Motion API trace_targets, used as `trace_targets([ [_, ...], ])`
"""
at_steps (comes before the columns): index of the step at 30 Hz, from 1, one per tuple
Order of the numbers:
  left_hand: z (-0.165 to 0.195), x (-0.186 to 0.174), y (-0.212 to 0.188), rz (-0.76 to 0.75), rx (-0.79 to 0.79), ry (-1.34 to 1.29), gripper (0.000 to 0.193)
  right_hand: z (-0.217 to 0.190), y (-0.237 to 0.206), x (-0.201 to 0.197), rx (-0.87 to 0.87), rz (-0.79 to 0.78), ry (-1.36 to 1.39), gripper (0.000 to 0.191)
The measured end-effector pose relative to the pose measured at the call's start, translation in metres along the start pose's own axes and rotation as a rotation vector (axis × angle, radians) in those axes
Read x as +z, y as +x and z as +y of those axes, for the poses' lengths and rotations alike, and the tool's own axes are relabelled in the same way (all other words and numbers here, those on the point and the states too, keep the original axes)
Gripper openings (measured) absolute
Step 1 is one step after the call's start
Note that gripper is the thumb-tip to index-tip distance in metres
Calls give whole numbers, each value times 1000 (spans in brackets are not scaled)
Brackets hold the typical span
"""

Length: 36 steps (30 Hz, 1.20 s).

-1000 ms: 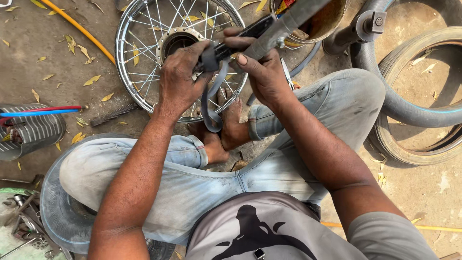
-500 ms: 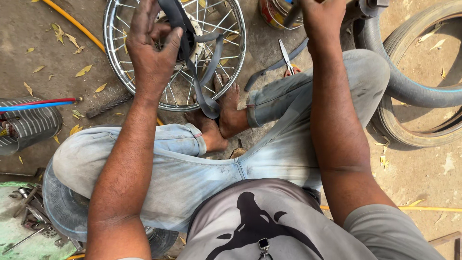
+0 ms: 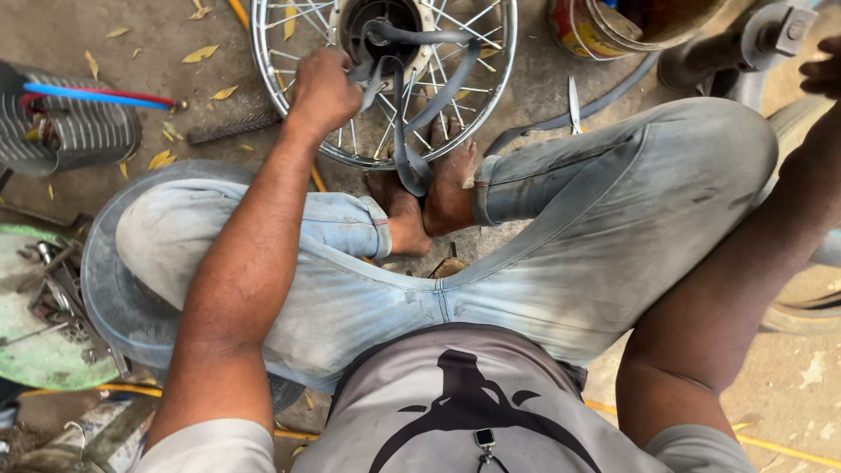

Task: The person sits on the ground and works on a bicycle wheel rim. They use a hammer to tap a rubber strip around the rim, then apply a substance from a small packet to the strip. Finally, they wrap a long rubber strip around the rim and hammer it into place.

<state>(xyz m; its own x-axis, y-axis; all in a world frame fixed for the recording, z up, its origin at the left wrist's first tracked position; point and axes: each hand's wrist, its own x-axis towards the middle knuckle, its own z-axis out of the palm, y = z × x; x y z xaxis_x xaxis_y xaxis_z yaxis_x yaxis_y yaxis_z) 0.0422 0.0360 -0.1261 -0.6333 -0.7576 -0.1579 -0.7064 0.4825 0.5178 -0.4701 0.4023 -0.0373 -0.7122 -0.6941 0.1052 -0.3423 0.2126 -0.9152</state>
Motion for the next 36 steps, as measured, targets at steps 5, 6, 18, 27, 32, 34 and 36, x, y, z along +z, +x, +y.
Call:
trace_targets([
  [5, 22, -7, -5, -240, -152, -332, 16, 43, -42, 64, 488, -23, 200, 32],
  [6, 31, -15, -4, -278, -142, -516, 19, 50, -61, 76, 564, -65, 197, 31],
  [18, 88, -70, -19, -255, -103, -1474, 34, 69, -146, 154, 811, -248, 126, 32],
  [27, 84, -55, -17, -184, -53, -1263, 63, 74, -145, 155, 783, -238, 114, 36],
  [32, 91, -51, -15, -233, -122, -1245, 67, 70, -147, 155, 780, -242, 105, 39],
  [34, 93, -48, -13, -208, -159, -1208, 61, 66, -146, 156, 773, -242, 107, 41],
  [36, 93, -44, -11, -12, 107, -727, 59, 57, -144, 157, 768, -244, 106, 42],
])
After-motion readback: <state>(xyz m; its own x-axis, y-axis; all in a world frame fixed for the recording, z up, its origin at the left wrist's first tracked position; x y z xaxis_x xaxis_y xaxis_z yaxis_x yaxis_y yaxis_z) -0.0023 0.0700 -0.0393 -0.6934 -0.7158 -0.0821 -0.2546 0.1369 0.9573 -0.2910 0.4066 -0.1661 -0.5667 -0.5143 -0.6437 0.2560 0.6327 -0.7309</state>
